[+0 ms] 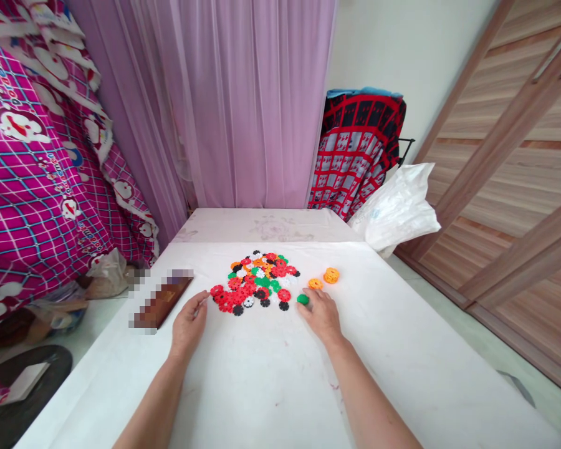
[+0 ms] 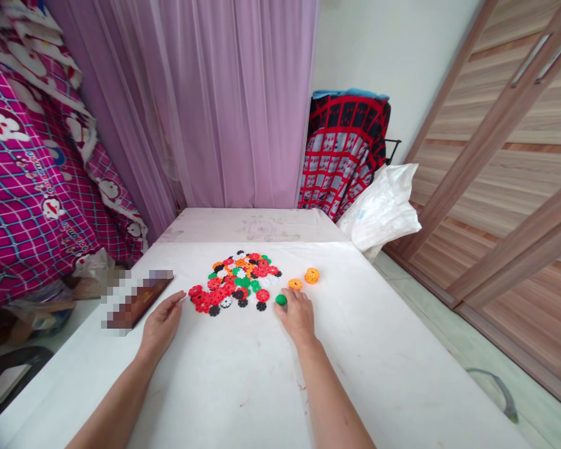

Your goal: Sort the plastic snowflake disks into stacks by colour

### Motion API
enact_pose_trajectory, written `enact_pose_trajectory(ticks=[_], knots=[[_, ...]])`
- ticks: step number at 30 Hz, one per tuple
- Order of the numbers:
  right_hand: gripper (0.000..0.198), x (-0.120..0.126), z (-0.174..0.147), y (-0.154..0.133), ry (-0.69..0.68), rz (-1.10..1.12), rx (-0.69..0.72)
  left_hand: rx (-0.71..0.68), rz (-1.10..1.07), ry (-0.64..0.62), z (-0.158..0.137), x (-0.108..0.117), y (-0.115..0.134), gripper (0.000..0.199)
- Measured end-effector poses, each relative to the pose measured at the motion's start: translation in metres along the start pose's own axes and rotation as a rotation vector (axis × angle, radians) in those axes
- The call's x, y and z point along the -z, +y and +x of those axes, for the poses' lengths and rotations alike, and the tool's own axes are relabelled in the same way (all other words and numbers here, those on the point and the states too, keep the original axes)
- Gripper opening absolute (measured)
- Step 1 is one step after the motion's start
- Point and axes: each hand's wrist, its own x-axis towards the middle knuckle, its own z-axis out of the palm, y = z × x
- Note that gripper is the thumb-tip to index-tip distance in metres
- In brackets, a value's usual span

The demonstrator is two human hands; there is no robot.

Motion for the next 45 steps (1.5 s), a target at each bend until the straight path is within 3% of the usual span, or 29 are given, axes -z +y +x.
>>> enact_pose_trajectory(ticks=[8,12,15,17,21,25,29,32,35,40,45], knots=[[0.020,-0.004,0.004,-0.004,-0.007,-0.007,-0.001,-0.048,0.090,0.024,0.003,-0.002,-0.003,0.033],[0.021,-0.009,0.003,-0.001,0.042,0.004,0.009,-0.115,0.120,-0.024,0.003,-0.001,-0.003,0.035],[0.024,-0.009,0.001,-0.006,0.144,0.035,0.060,-0.232,0.147,-0.115,-0.003,-0.009,0.008,0.035],[0.025,-0.007,0.000,-0.017,0.183,0.057,0.150,-0.429,0.285,-0.255,-0.008,-0.022,0.021,0.039],[0.025,-0.004,-0.006,-0.045,0.111,0.031,0.294,-0.672,0.479,-0.520,-0.016,-0.058,0.051,0.051],[0.019,-0.004,-0.016,-0.060,0.019,0.047,0.379,-0.644,0.552,-0.569,-0.015,-0.067,0.058,0.055],[0.018,-0.004,-0.017,-0.059,0.013,0.150,0.491,-0.655,0.527,-0.539,-0.016,-0.046,0.044,0.045],[0.024,-0.007,-0.010,-0.056,0.096,0.174,0.428,-0.669,0.500,-0.482,-0.020,-0.035,0.040,0.037],[0.024,-0.011,-0.004,-0.058,0.125,0.126,0.357,-0.701,0.493,-0.451,-0.019,-0.042,0.047,0.040],[0.020,-0.011,-0.008,-0.063,0.033,0.197,0.446,-0.736,0.503,-0.548,-0.008,-0.063,0.060,0.046],[0.019,-0.003,0.000,-0.049,0.073,0.152,0.324,-0.752,0.485,-0.567,-0.012,-0.048,0.054,0.041]])
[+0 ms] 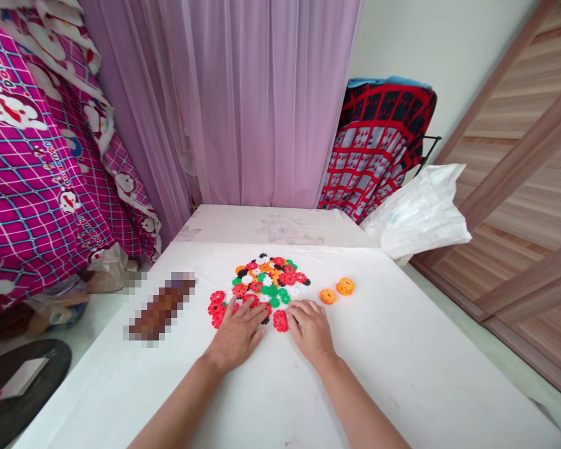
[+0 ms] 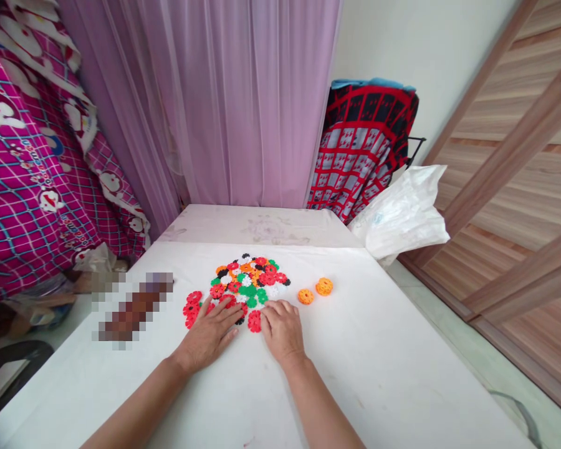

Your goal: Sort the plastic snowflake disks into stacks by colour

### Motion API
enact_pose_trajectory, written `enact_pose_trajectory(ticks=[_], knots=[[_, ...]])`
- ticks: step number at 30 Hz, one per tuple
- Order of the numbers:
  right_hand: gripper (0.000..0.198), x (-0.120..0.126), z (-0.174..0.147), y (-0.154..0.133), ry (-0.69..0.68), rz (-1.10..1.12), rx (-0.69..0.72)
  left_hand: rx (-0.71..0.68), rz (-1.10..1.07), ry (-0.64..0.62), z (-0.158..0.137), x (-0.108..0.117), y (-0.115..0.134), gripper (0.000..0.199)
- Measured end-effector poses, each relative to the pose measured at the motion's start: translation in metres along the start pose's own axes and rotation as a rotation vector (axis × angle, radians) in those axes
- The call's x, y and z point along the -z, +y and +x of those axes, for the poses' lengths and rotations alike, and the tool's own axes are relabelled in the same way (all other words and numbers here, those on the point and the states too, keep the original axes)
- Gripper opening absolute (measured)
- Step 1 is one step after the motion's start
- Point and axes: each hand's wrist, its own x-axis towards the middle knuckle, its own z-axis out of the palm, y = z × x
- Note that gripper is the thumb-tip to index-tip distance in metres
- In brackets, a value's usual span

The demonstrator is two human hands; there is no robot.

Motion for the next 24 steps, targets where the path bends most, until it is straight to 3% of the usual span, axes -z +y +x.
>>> enact_pose_trajectory(ticks=[5,10,14,18,21,24], knots=[[0.012,0.008,0.030,0.006,-0.164,-0.162,-0.208,0.022,-0.033,0.048,-0.018,0.006,-0.002,0.036],[0.011,0.006,0.057,-0.011,-0.402,-0.251,-0.291,0.105,-0.079,0.144,-0.018,0.004,-0.006,0.032],[0.013,0.000,0.065,-0.018,-0.437,-0.270,-0.334,0.175,-0.099,0.229,-0.018,0.003,-0.012,0.031],[0.013,-0.004,0.062,-0.009,-0.341,-0.200,-0.260,0.182,-0.107,0.262,-0.018,0.002,-0.014,0.031],[0.024,0.000,0.049,0.009,-0.124,-0.053,-0.220,0.180,-0.111,0.294,-0.018,0.001,-0.015,0.031],[0.032,0.010,0.028,0.034,0.061,0.075,-0.277,0.185,-0.115,0.320,-0.018,-0.001,-0.017,0.030]])
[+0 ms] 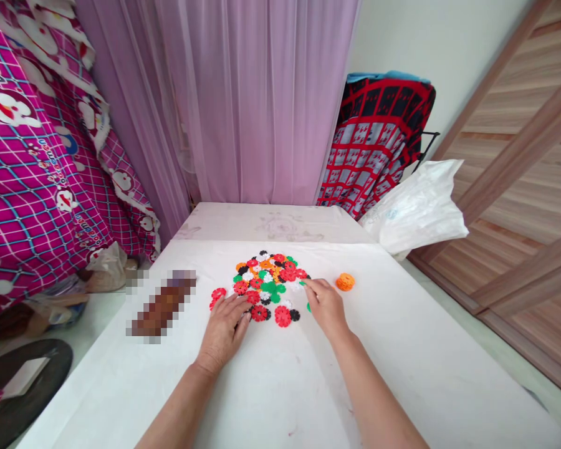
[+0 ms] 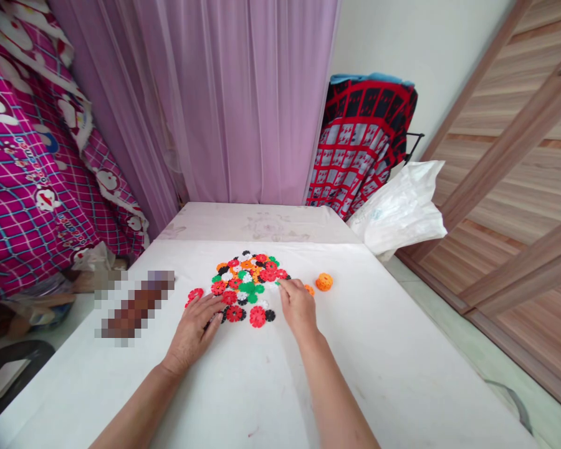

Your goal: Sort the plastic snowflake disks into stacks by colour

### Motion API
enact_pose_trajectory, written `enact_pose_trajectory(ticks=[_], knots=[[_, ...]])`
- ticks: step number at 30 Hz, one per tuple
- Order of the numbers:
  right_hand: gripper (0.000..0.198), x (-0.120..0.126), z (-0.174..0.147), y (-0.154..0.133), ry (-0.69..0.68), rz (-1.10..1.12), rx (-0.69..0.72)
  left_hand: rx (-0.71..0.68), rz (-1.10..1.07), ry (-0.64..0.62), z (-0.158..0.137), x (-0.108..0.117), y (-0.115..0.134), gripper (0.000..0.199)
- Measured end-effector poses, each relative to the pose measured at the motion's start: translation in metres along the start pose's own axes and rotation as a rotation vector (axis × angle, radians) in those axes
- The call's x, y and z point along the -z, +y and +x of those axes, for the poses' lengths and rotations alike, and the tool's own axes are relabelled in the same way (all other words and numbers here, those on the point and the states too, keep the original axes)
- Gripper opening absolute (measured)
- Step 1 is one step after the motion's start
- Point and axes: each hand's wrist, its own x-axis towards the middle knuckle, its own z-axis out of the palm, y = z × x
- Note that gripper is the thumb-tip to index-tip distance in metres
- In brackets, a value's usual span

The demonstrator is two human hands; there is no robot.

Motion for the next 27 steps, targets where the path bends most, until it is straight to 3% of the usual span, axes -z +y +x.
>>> enact_pose_trajectory(ticks=[3,7,15,22,27], knots=[[0.033,0.012,-0.016,0.024,0.056,0.015,-0.052,-0.007,-0.006,0.013,0.000,-0.001,-0.002,0.029],[0.030,0.015,-0.032,0.037,0.050,-0.007,-0.002,-0.027,-0.003,0.030,0.001,-0.001,-0.003,0.029],[0.027,0.016,-0.039,0.027,-0.024,-0.156,0.085,-0.041,-0.007,0.038,0.001,0.001,-0.002,0.028],[0.021,0.019,-0.043,0.023,-0.055,-0.104,0.089,-0.026,-0.015,0.043,0.001,0.000,-0.003,0.029],[0.032,0.013,-0.039,0.024,-0.109,-0.135,0.079,-0.037,-0.024,0.045,0.001,0.001,-0.003,0.028]])
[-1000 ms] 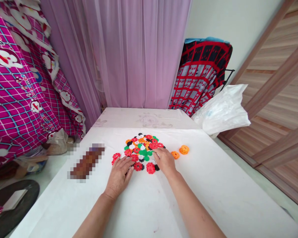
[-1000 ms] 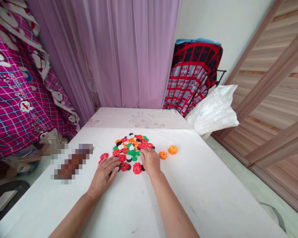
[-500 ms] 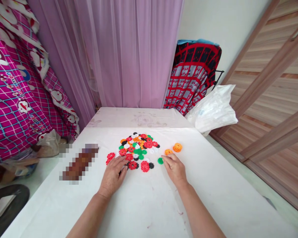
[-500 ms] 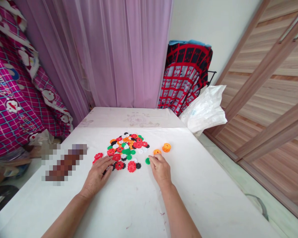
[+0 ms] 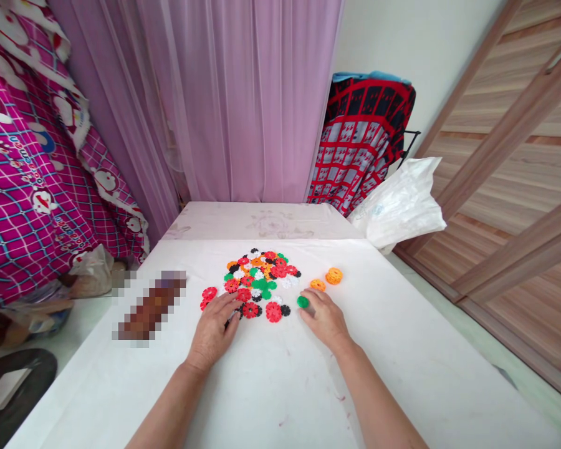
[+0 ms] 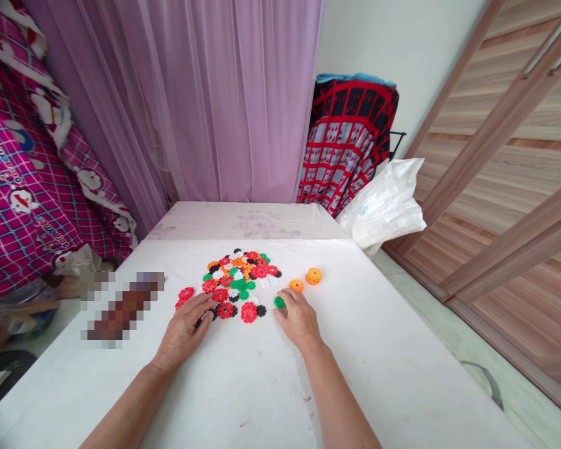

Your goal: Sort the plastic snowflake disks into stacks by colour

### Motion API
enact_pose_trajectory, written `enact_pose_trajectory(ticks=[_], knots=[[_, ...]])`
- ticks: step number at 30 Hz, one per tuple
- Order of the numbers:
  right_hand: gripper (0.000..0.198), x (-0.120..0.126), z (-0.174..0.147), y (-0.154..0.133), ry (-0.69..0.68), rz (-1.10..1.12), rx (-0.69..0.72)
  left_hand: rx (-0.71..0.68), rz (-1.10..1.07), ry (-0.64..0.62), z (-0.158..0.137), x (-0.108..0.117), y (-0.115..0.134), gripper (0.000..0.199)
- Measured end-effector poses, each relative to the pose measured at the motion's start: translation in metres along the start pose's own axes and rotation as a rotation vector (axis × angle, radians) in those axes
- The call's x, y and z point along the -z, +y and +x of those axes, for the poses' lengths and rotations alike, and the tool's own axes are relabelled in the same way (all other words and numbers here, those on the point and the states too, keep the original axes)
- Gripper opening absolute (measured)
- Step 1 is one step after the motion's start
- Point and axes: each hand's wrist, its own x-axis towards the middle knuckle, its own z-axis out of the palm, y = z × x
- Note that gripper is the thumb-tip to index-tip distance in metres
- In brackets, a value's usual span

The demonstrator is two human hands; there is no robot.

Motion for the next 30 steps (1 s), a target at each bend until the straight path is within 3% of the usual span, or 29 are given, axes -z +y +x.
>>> enact_pose_trajectory(ticks=[9,13,16,23,30], knots=[[0.033,-0.007,0.007,0.000,-0.057,-0.039,-0.004,0.055,-0.054,0.020,-0.002,-0.002,-0.002,0.028],[0.030,-0.003,0.011,-0.006,-0.026,-0.039,-0.011,0.149,-0.071,0.092,-0.001,0.000,-0.006,0.028],[0.021,-0.002,0.023,-0.026,0.005,-0.030,0.033,0.250,-0.073,0.168,-0.001,0.001,-0.013,0.029],[0.014,-0.016,0.057,-0.082,-0.243,-0.198,0.022,0.404,-0.129,0.244,-0.003,-0.001,-0.023,0.030],[0.011,-0.018,0.063,-0.090,-0.309,-0.209,-0.036,0.400,-0.156,0.238,-0.003,-0.002,-0.021,0.030]])
